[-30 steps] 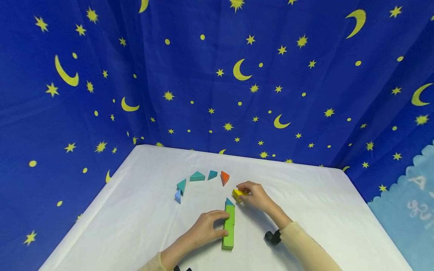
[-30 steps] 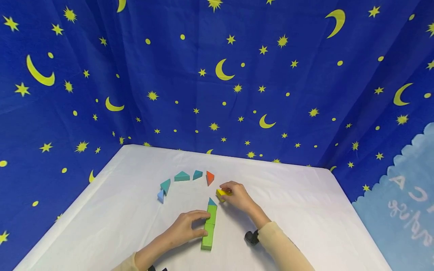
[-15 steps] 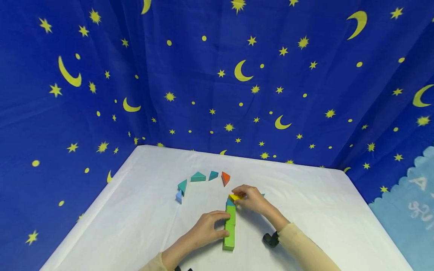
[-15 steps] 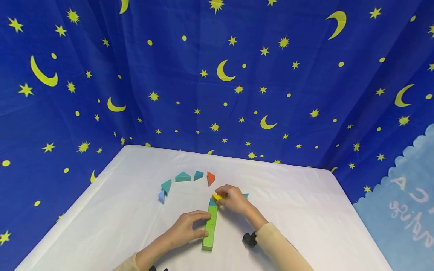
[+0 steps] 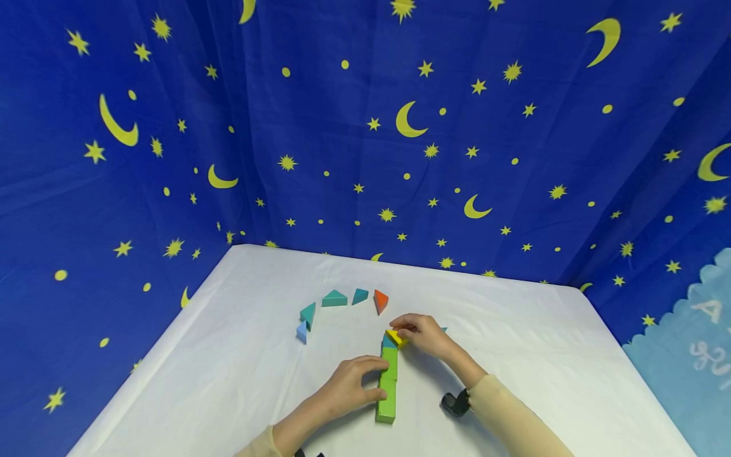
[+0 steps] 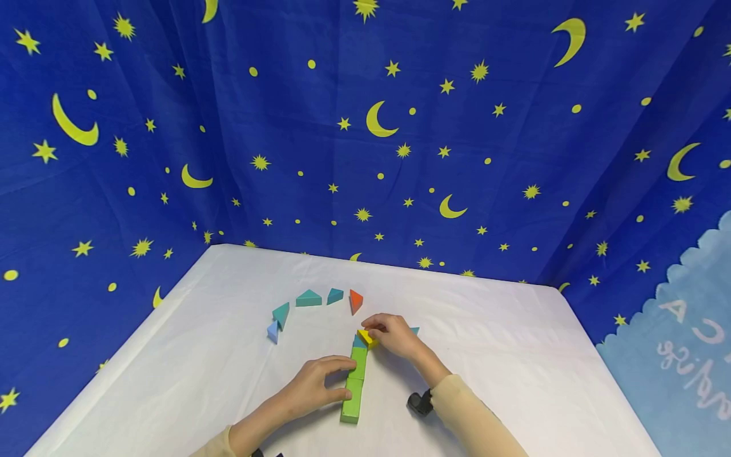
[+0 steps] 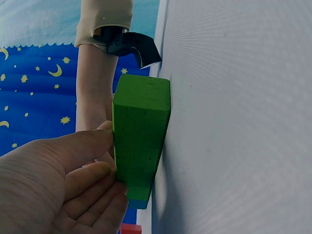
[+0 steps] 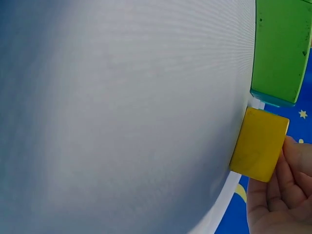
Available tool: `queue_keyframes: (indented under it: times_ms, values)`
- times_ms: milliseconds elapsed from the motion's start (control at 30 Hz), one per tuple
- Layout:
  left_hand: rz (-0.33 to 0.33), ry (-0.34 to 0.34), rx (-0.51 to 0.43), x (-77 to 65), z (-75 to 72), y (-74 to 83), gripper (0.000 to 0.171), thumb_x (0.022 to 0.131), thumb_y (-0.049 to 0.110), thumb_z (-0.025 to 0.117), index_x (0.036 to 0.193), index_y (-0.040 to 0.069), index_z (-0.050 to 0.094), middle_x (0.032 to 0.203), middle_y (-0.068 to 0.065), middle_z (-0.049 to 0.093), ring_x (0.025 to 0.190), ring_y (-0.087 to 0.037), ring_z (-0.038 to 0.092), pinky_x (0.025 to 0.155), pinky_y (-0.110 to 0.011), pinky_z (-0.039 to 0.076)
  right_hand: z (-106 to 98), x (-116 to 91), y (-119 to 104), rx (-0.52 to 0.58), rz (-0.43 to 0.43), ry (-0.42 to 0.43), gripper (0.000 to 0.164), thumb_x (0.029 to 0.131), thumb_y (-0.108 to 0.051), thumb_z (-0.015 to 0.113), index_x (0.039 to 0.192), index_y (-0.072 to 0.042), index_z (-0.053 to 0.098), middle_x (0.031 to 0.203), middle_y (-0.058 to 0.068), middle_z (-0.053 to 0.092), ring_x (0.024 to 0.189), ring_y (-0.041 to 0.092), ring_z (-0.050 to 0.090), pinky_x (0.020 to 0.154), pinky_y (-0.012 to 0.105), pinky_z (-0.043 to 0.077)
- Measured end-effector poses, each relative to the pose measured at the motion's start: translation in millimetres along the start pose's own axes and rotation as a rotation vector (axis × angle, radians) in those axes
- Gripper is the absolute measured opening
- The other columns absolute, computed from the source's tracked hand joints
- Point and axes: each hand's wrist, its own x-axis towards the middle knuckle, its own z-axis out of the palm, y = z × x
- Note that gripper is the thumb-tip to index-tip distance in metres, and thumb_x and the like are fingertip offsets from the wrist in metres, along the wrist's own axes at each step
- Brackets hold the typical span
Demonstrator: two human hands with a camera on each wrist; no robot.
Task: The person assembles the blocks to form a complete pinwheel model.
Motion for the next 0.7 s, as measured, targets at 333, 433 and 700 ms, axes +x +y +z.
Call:
queue_keyframes:
  times_ms: [333,433,700]
  values:
    - [-0.013,-0.007,0.001,0.0,-1.0,1.2,0.048,0.080,0.025,0.077,0.122,0.007,0.063,0.122,-0.003,0.061,0.116,-0.017,0.054,0.099,-0.032,0.043,2.4,0.3,1.0,-0.002,-0.018,-0.009,0.018,0.092,-0.001,0.058,0.105,-0.004,0.069,0.100,0.003,0.068,0.085,0.014,0.062,0.070,0.023,0.052]
    - [-0.014,-0.006,-0.003,-0.2,-0.9,1.7,0.048,0.079,0.026,0.077,0.121,0.007,0.063,0.122,-0.002,0.061,0.116,-0.017,0.054,0.098,-0.032,0.043,2.5,0.0,-0.1,0.004,-0.011,-0.017,0.017,0.092,-0.002,0.058,0.105,-0.005,0.069,0.099,0.003,0.068,0.084,0.013,0.061,0.069,0.022,0.052]
    - [-0.018,-0.001,-0.004,-0.1,-0.9,1.9,0.048,0.080,0.024,0.077,0.121,0.006,0.063,0.122,-0.003,0.061,0.116,-0.017,0.054,0.099,-0.032,0.043,2.3,-0.8,-2.6,0.011,-0.009,-0.033,0.018,0.092,-0.001,0.057,0.106,-0.005,0.068,0.100,0.004,0.068,0.085,0.014,0.062,0.070,0.022,0.052]
